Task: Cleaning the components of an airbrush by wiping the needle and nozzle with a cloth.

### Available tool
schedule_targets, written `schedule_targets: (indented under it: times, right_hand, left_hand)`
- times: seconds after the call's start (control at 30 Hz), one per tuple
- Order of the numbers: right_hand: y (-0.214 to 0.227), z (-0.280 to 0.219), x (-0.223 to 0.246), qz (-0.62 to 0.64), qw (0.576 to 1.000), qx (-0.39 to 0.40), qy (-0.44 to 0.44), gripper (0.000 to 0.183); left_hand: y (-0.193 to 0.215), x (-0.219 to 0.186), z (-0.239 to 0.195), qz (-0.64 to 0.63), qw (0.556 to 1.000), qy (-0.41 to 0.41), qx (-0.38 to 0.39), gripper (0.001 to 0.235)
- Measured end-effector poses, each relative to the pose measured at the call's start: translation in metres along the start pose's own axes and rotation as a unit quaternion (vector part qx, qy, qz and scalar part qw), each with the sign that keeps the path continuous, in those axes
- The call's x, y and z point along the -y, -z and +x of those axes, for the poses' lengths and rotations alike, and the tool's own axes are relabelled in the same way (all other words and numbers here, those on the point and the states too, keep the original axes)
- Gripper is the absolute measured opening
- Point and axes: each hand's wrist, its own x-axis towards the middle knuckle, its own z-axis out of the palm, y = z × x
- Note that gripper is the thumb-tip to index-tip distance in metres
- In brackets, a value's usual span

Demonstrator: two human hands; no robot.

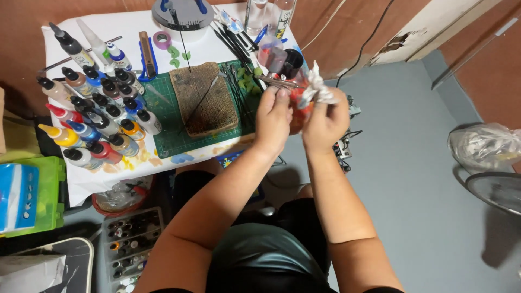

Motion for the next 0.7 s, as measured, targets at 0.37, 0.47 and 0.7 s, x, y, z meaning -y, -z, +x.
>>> schedule_targets:
  times: [0.37, 0.47, 0.7]
  right_hand:
    - [0.014, -0.018, -0.096, -0.182, 0.892, 0.272, -0.311, 0.012]
    - [0.013, -0.035, -0.134, -0.168, 0.906, 0.35, -0.17, 0.015]
    - [0.006, -0.028, -0.124, -0.041, 0.92, 0.368, -0.127, 0.032]
  left_hand:
    - [0.031, 0.0, 0.021, -0.089, 0.99, -0.063, 0.088, 0.016]
    - [0.036, 0.002, 0.023, -0.083, 0.989, -0.078, 0.096, 0.017]
    - [0.044, 0.019, 0.038, -0.08, 0.986, -0.116, 0.093, 0.016]
